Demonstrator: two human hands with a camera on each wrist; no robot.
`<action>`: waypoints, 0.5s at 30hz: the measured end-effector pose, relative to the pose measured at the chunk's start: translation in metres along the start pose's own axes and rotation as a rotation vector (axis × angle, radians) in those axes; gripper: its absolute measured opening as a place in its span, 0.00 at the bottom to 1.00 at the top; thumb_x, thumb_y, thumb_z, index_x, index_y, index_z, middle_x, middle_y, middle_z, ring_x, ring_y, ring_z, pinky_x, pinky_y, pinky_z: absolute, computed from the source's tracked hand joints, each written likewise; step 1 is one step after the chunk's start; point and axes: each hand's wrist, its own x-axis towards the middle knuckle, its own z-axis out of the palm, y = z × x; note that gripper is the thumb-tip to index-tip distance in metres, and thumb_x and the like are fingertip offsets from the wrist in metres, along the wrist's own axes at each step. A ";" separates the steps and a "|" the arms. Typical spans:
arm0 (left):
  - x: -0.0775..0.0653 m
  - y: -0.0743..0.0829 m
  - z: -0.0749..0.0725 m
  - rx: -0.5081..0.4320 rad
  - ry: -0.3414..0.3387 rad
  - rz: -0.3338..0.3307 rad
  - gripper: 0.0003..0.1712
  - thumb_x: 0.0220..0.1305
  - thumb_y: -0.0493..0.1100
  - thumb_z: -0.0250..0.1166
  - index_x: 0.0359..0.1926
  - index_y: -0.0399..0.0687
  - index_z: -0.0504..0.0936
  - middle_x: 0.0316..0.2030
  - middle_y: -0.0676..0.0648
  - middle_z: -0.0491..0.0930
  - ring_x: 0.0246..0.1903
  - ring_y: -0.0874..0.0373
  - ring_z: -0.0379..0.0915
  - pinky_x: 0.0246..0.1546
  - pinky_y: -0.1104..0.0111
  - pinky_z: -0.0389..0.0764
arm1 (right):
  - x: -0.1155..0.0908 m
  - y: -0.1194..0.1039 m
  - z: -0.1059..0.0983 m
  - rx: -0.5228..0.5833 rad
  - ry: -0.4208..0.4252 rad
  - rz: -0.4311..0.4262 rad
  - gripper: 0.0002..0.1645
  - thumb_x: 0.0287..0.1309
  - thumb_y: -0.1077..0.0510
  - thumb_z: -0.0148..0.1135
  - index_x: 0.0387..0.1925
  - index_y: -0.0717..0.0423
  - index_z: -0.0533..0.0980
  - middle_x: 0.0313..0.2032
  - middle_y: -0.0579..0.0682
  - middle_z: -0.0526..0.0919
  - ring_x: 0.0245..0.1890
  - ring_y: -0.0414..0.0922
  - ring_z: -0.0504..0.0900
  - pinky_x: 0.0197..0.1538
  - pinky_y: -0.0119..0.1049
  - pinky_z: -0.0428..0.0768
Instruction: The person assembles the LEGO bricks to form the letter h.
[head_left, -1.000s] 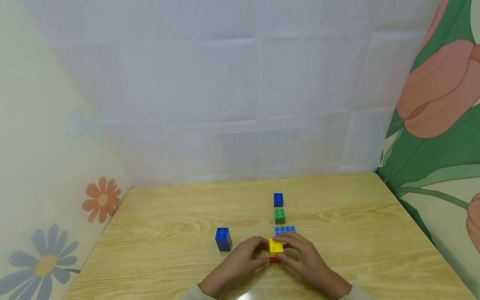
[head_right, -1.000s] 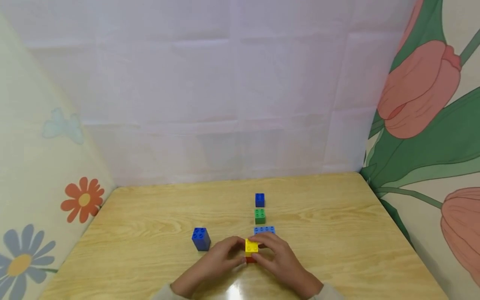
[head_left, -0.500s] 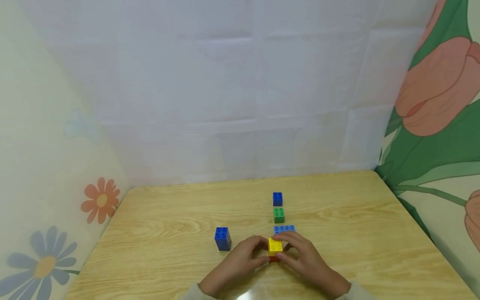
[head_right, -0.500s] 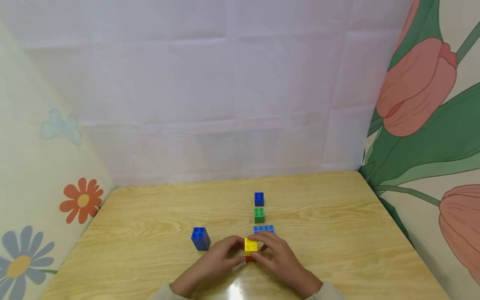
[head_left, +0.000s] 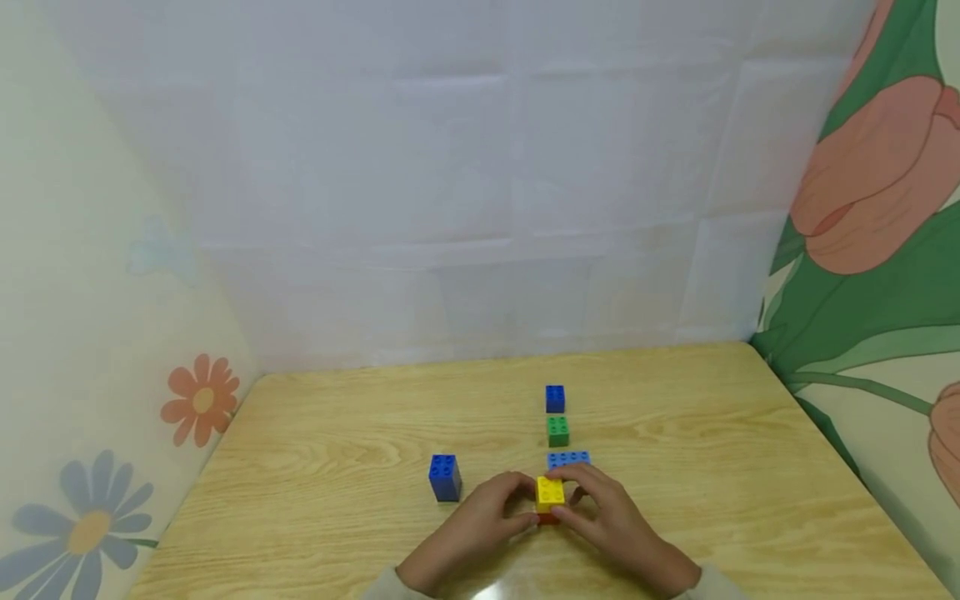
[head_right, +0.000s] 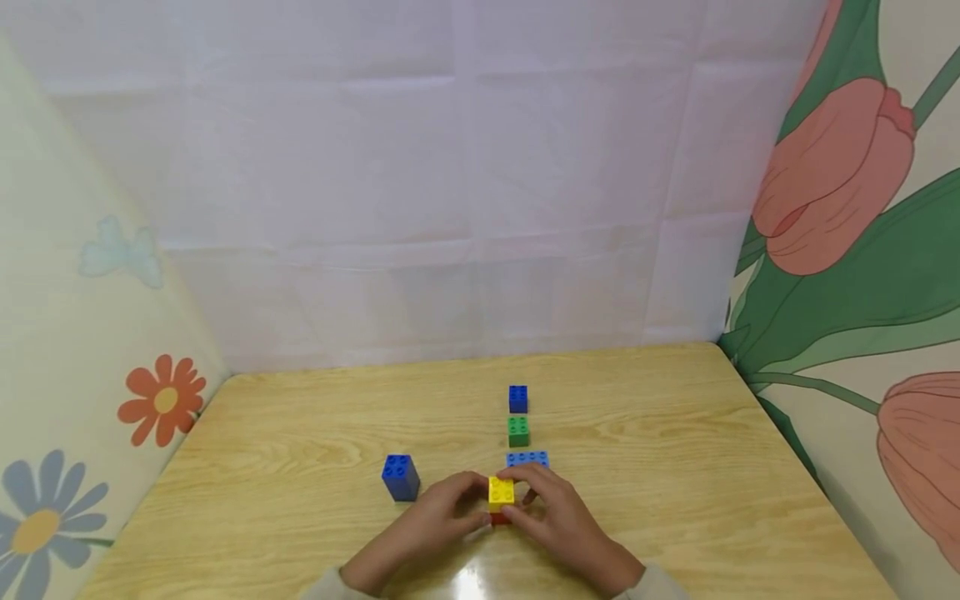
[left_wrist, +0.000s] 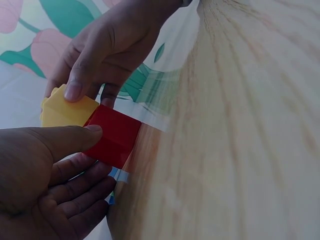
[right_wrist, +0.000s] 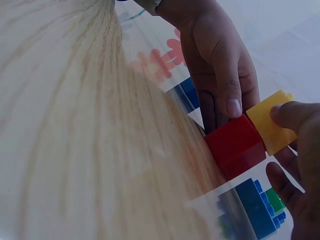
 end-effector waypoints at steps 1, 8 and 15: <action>0.000 0.000 0.000 0.000 0.000 -0.001 0.17 0.63 0.52 0.66 0.51 0.53 0.79 0.49 0.57 0.78 0.54 0.59 0.73 0.59 0.57 0.72 | 0.000 0.000 0.000 0.000 -0.001 -0.006 0.23 0.60 0.59 0.66 0.57 0.55 0.74 0.52 0.47 0.78 0.37 0.39 0.79 0.37 0.32 0.83; 0.000 0.001 -0.001 0.001 -0.004 -0.002 0.17 0.64 0.52 0.66 0.51 0.53 0.79 0.49 0.58 0.78 0.55 0.58 0.72 0.60 0.56 0.72 | 0.000 0.000 -0.001 0.011 -0.015 0.006 0.23 0.62 0.57 0.64 0.58 0.53 0.74 0.54 0.46 0.77 0.38 0.39 0.79 0.36 0.31 0.83; 0.001 0.001 -0.002 -0.003 -0.010 -0.007 0.18 0.64 0.53 0.66 0.52 0.53 0.79 0.49 0.57 0.78 0.55 0.57 0.72 0.60 0.55 0.71 | 0.000 0.000 -0.002 0.017 -0.024 0.023 0.23 0.63 0.56 0.64 0.59 0.50 0.74 0.54 0.46 0.77 0.35 0.39 0.78 0.36 0.31 0.83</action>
